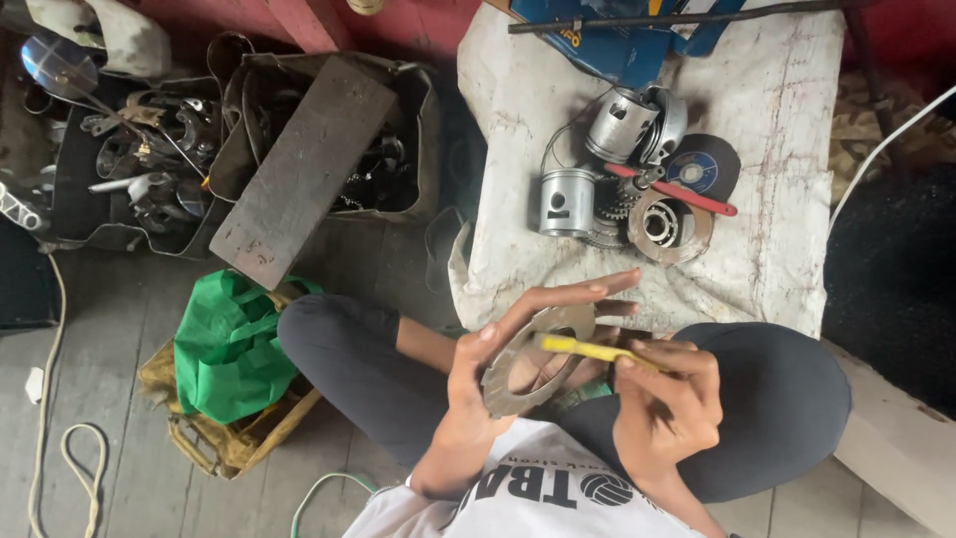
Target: Inspecting and marking a circular metal engine component using a yellow marker.
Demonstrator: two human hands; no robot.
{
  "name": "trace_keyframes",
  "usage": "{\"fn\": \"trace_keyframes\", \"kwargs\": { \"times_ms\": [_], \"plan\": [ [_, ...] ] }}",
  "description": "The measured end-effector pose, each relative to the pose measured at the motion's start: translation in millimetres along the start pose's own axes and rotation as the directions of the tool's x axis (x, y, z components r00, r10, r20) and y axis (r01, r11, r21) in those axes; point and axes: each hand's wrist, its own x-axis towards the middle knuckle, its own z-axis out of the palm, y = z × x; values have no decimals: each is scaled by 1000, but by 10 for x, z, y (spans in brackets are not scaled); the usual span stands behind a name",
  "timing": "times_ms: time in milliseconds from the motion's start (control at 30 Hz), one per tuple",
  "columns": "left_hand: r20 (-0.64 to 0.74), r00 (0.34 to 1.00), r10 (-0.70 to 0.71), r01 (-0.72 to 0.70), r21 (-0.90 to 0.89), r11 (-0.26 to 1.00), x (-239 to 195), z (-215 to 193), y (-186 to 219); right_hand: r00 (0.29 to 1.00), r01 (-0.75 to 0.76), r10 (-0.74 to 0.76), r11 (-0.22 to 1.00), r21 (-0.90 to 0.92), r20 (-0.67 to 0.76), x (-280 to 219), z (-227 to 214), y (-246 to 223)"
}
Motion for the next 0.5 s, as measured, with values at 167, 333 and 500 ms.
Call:
{"fn": "trace_keyframes", "kwargs": {
  "times_ms": [167,333,500],
  "plan": [
    [66,998,-6,17,-168,986,-8,-46,-65,978,153,-182,957,245,99,49,70,-81],
    [54,999,9,1,-183,983,-48,-96,-180,999,45,-46,998,-41,-21,29,-19,28],
    [27,1000,14,-14,4,1000,-62,38,9,975,220,-224,965,142,11,-40,69,23]
  ]
}}
